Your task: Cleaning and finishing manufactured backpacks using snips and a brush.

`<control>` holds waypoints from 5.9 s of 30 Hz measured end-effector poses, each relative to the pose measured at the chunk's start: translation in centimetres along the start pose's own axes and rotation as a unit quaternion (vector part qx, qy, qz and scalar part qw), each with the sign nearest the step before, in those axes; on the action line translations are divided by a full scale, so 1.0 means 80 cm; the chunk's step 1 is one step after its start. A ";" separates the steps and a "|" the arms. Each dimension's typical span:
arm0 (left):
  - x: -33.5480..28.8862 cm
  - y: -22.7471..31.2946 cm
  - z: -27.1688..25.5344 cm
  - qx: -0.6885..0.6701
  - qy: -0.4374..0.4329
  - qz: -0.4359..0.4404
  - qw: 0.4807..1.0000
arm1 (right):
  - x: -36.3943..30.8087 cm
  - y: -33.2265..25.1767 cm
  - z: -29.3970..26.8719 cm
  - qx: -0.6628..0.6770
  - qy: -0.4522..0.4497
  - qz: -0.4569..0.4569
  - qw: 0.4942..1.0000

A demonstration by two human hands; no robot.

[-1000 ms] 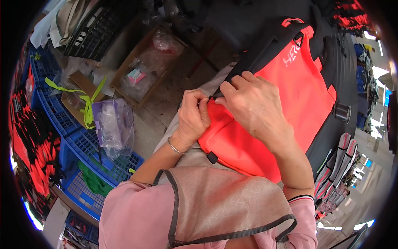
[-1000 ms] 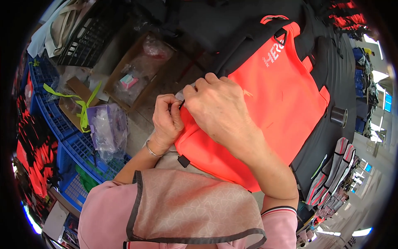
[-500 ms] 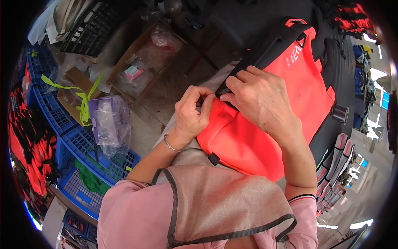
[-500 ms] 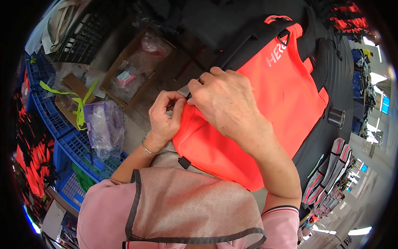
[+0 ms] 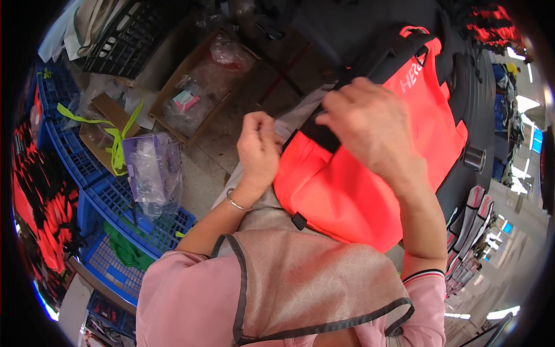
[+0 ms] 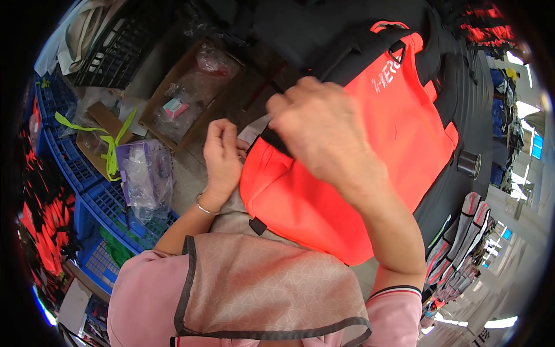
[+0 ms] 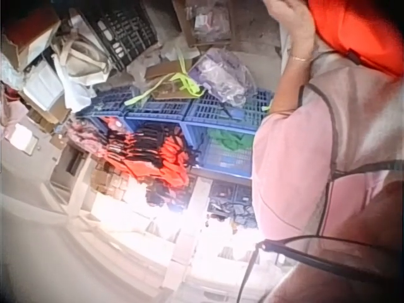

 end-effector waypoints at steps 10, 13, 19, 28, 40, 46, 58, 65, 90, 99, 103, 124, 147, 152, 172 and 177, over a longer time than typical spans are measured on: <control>-0.012 0.031 0.025 0.109 -0.218 0.041 0.969 | -0.015 0.000 0.005 0.054 0.040 0.078 0.995; -0.017 0.032 0.028 0.127 -0.187 -0.005 0.974 | -0.012 -0.008 0.012 0.038 0.040 0.048 0.997; -0.020 0.033 0.028 0.121 -0.153 0.008 0.981 | -0.009 -0.010 0.010 0.016 0.038 0.035 0.999; -0.001 0.026 0.018 0.149 -0.196 0.044 0.968 | -0.045 0.037 0.011 0.224 0.052 0.177 0.957; 0.039 0.218 0.178 0.321 -0.243 0.534 0.743 | -0.295 0.202 0.070 0.343 0.395 0.531 0.666; 0.120 0.164 0.344 0.417 -0.311 0.590 0.617 | -0.307 0.189 0.175 0.303 0.375 0.547 0.684; 0.119 0.114 0.353 0.550 -0.385 0.513 0.535 | -0.346 0.201 0.126 0.447 0.538 0.464 0.543; -0.033 0.060 0.310 0.494 -0.681 0.408 0.354 | -0.353 0.292 0.079 0.333 0.479 0.528 0.617; 0.218 0.100 0.592 0.214 -0.435 -0.048 0.873 | -0.360 0.345 0.163 0.398 0.615 0.479 0.484; 0.106 0.123 0.526 0.123 -0.480 0.029 0.868 | -0.383 0.325 0.104 0.500 0.646 0.413 0.401; 0.082 0.098 0.472 0.210 -0.543 0.089 0.808 | -0.375 0.325 0.082 0.513 0.616 0.425 0.420; -0.083 0.130 0.392 0.099 -0.696 -0.003 0.711 | -0.410 0.072 0.041 0.562 0.554 0.368 0.492; -0.069 0.099 0.354 0.157 -0.568 0.270 0.761 | -0.424 0.041 0.120 0.660 0.556 0.352 0.362; -0.078 0.102 0.359 0.158 -0.577 0.209 0.774 | -0.450 0.013 0.112 0.616 0.531 0.429 0.393; -0.076 0.087 0.334 0.237 -0.532 0.165 0.796 | -0.422 -0.009 0.119 0.526 0.558 0.455 0.452; -0.075 0.079 0.335 0.237 -0.549 0.180 0.781 | -0.418 -0.014 0.122 0.524 0.480 0.498 0.497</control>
Point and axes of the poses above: each hand's wrist, its own x-axis towards the middle knuckle, its own z-axis out of the palm, y = z × x, the point moved 4 cm from there along x, towards the middle knuckle, and after that the axes turned 9 degrees about -y, right-handed, at the moved point
